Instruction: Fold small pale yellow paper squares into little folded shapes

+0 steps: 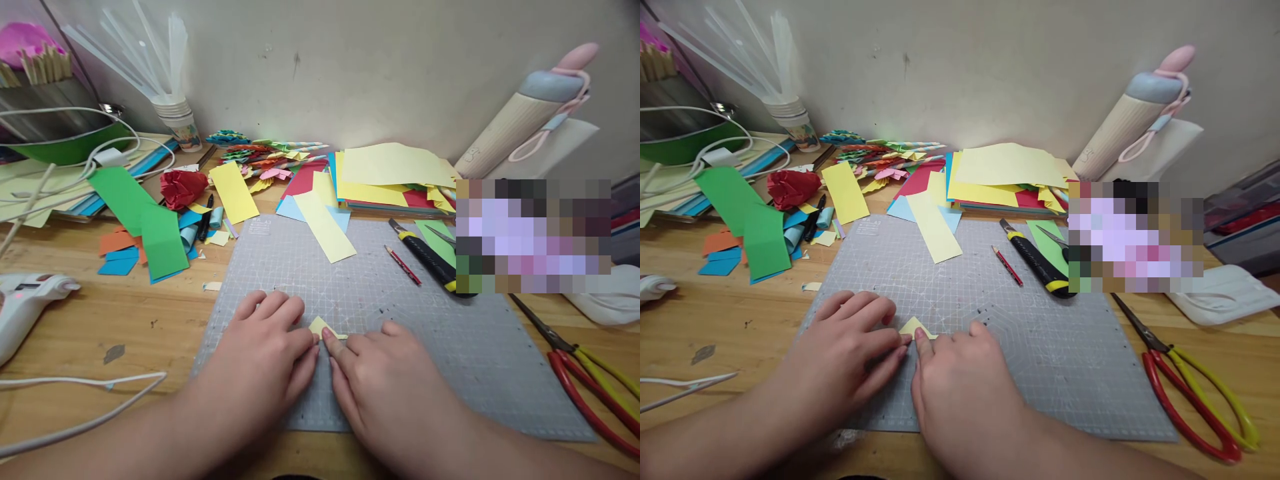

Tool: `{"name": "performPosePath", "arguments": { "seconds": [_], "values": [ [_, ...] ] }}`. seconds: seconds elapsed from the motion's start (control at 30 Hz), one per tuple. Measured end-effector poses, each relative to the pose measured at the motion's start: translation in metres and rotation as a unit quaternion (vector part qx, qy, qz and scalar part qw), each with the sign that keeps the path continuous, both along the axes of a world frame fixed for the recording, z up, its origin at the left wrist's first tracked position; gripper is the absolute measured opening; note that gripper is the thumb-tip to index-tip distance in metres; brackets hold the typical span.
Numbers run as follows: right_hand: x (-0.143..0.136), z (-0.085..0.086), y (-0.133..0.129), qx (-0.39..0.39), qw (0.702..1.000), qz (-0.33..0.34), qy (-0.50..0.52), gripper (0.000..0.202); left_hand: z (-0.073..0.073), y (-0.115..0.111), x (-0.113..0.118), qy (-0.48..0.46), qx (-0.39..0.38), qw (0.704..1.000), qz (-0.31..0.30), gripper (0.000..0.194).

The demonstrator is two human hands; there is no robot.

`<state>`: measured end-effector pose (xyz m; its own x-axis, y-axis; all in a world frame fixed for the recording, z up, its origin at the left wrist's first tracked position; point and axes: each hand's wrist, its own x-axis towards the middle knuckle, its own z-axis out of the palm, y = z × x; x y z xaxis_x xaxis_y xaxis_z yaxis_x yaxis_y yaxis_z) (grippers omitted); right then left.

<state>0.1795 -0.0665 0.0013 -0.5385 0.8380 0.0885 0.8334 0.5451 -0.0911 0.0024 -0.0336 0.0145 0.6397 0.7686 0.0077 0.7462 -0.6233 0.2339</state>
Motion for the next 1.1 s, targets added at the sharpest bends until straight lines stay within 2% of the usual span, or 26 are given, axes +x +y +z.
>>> {"name": "performPosePath", "arguments": {
  "seconds": [0.13, 0.33, 0.6, 0.77, 0.93, 1.03, 1.1],
  "values": [
    [0.000, 0.007, -0.001, -0.014, 0.999, -0.011, -0.039, 0.038, 0.002, -0.004, -0.001, 0.035, 0.032, 0.999, -0.004, 0.027],
    [0.000, 0.011, -0.001, -0.048, 0.995, -0.012, -0.083, 0.031, 0.004, -0.005, -0.005, 0.061, 0.053, 0.997, -0.013, 0.026],
    [0.006, 0.016, 0.003, -0.072, 0.993, -0.019, -0.091, 0.025, 0.004, -0.007, -0.005, 0.073, 0.059, 0.996, 0.007, 0.029],
    [0.008, 0.011, 0.005, -0.039, 0.998, 0.000, -0.042, 0.024, -0.001, -0.002, -0.001, 0.017, 0.054, 0.998, 0.029, 0.025],
    [0.011, 0.003, 0.012, -0.009, 0.998, -0.011, 0.057, 0.029, -0.011, 0.003, 0.000, -0.039, -0.020, 0.998, 0.035, 0.009],
    [0.011, 0.000, 0.020, -0.018, 0.993, -0.023, 0.110, 0.031, -0.016, 0.005, -0.001, -0.075, -0.059, 0.994, 0.052, 0.008],
    [0.010, 0.000, 0.024, -0.052, 0.989, -0.038, 0.137, 0.026, -0.018, 0.006, -0.002, -0.101, -0.079, 0.990, 0.061, 0.007]
  ]
}}
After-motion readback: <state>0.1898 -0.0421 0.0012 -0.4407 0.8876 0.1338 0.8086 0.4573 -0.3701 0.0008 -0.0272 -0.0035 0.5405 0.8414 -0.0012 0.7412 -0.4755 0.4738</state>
